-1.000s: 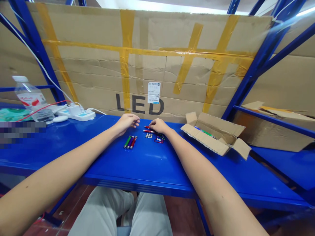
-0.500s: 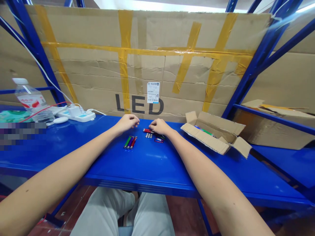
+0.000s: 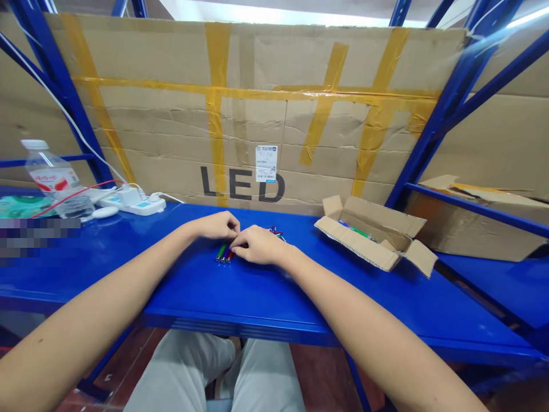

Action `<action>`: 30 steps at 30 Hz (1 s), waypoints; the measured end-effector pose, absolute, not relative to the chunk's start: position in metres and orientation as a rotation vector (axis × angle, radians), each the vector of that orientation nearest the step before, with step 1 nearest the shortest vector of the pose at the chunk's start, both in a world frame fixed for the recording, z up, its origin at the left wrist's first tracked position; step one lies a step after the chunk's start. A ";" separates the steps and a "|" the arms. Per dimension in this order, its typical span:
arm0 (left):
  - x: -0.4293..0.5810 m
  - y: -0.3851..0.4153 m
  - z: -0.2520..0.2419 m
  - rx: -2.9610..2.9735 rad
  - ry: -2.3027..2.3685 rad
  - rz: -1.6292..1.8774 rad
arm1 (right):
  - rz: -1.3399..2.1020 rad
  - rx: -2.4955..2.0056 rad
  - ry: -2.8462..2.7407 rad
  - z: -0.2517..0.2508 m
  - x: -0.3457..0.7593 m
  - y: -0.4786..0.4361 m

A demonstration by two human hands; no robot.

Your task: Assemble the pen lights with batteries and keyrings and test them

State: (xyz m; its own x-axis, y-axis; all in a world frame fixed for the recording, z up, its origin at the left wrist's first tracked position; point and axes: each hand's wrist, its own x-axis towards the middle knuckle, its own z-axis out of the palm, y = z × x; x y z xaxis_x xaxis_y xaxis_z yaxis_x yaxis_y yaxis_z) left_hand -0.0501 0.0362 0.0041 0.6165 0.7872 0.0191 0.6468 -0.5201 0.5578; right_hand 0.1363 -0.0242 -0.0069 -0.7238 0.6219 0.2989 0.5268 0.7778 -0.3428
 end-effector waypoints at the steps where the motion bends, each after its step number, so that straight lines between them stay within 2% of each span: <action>1: -0.050 0.036 0.004 2.336 1.138 0.367 | 0.345 -0.842 -2.610 -0.007 0.137 -0.023; 4: -0.050 0.037 0.004 2.353 1.128 0.397 | 0.434 -0.890 -2.719 -0.002 0.142 -0.024; 10: -0.038 0.033 -0.002 2.544 1.092 0.641 | 0.587 -1.263 -2.832 0.016 0.157 -0.034; 13: -0.024 0.026 -0.007 2.714 1.063 0.740 | 0.826 -1.366 -2.744 0.025 0.178 -0.028; 20: -0.002 0.014 -0.008 2.902 1.210 0.363 | 0.781 -1.325 -2.441 0.030 0.232 -0.006; 30: -0.009 0.015 -0.006 2.897 1.125 0.288 | 0.919 -1.278 -2.383 0.026 0.228 -0.014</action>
State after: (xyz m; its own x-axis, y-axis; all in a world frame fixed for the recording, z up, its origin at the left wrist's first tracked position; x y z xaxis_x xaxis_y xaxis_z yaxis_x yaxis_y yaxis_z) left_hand -0.0087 0.0151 -0.0058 0.7232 0.6709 0.1640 0.6672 -0.7400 0.0855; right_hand 0.2278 -0.0142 0.0258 -0.5673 0.8222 -0.0467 0.6408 0.4051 -0.6522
